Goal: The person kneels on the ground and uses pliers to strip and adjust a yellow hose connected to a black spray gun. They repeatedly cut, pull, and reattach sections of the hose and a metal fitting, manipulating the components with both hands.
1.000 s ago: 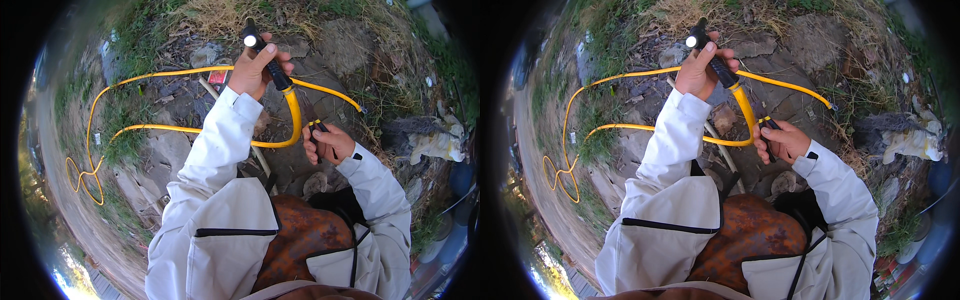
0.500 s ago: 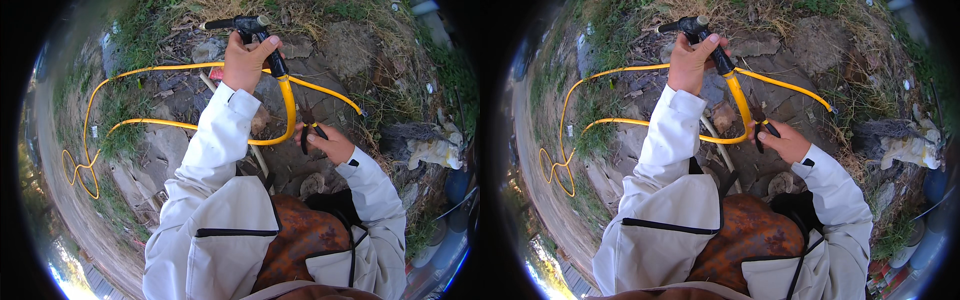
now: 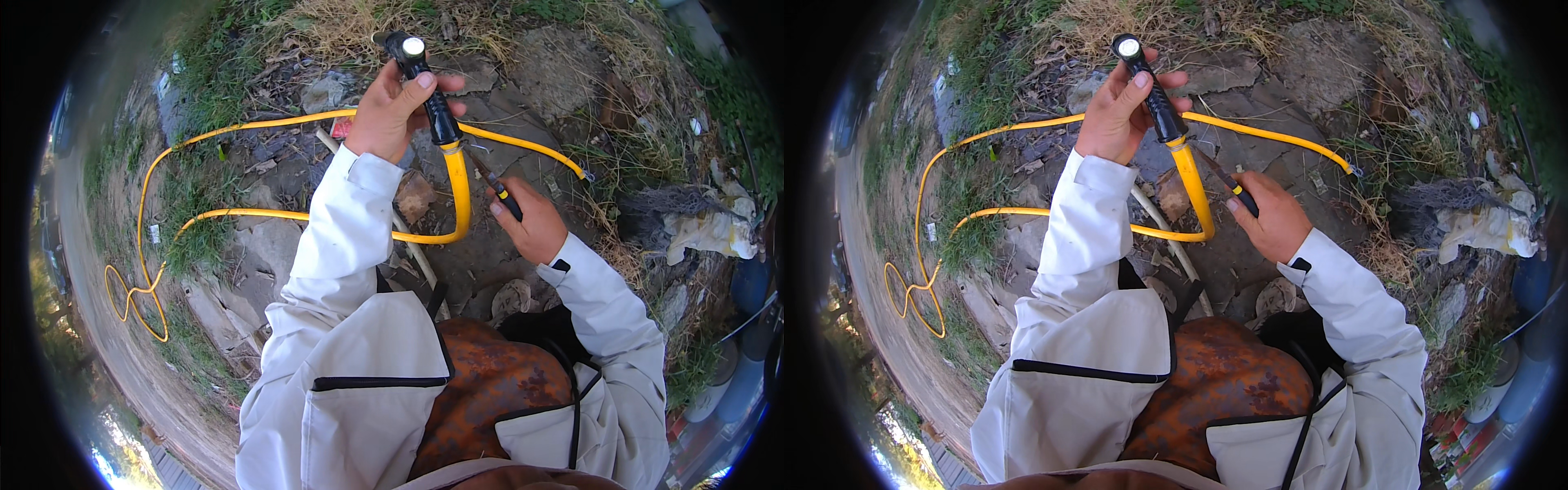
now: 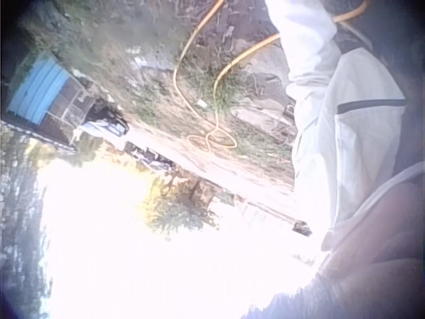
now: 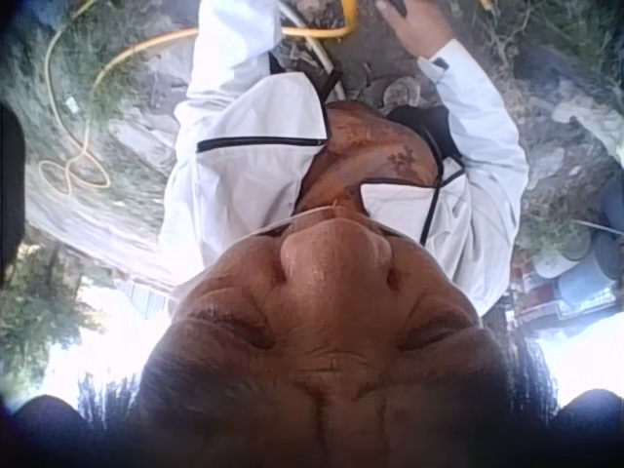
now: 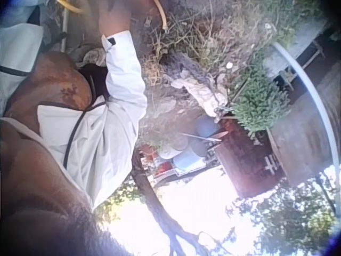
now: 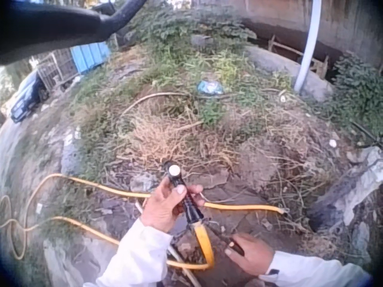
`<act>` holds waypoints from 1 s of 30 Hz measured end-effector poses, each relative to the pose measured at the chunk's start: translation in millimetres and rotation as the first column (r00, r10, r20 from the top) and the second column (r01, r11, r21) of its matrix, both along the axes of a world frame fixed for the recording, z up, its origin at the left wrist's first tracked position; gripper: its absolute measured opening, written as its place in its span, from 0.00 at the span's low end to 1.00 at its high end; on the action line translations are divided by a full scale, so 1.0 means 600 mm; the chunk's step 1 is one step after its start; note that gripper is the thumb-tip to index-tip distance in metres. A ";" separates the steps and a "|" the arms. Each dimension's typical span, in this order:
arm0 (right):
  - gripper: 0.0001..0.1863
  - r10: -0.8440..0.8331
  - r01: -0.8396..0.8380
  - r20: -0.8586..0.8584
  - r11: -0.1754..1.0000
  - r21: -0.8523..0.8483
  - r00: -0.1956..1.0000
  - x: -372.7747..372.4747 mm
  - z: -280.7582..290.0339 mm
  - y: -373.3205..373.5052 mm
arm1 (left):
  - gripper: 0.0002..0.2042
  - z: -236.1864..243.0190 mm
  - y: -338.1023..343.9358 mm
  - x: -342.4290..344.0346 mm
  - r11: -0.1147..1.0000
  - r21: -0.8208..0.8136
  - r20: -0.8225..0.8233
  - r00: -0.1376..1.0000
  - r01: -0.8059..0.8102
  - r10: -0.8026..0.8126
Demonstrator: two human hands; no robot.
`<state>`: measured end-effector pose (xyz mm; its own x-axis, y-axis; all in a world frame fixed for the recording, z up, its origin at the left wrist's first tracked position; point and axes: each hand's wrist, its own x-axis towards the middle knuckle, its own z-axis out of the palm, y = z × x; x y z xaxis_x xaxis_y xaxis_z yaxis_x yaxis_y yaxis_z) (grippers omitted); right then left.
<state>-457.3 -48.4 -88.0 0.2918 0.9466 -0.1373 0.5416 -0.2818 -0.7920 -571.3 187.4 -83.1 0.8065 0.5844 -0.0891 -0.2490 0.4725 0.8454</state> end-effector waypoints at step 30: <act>0.17 -0.291 0.415 -0.482 0.894 0.171 0.826 -0.046 -0.054 0.070 | 0.25 -0.049 -0.022 0.031 0.919 0.149 -0.126 0.915 -0.365 0.384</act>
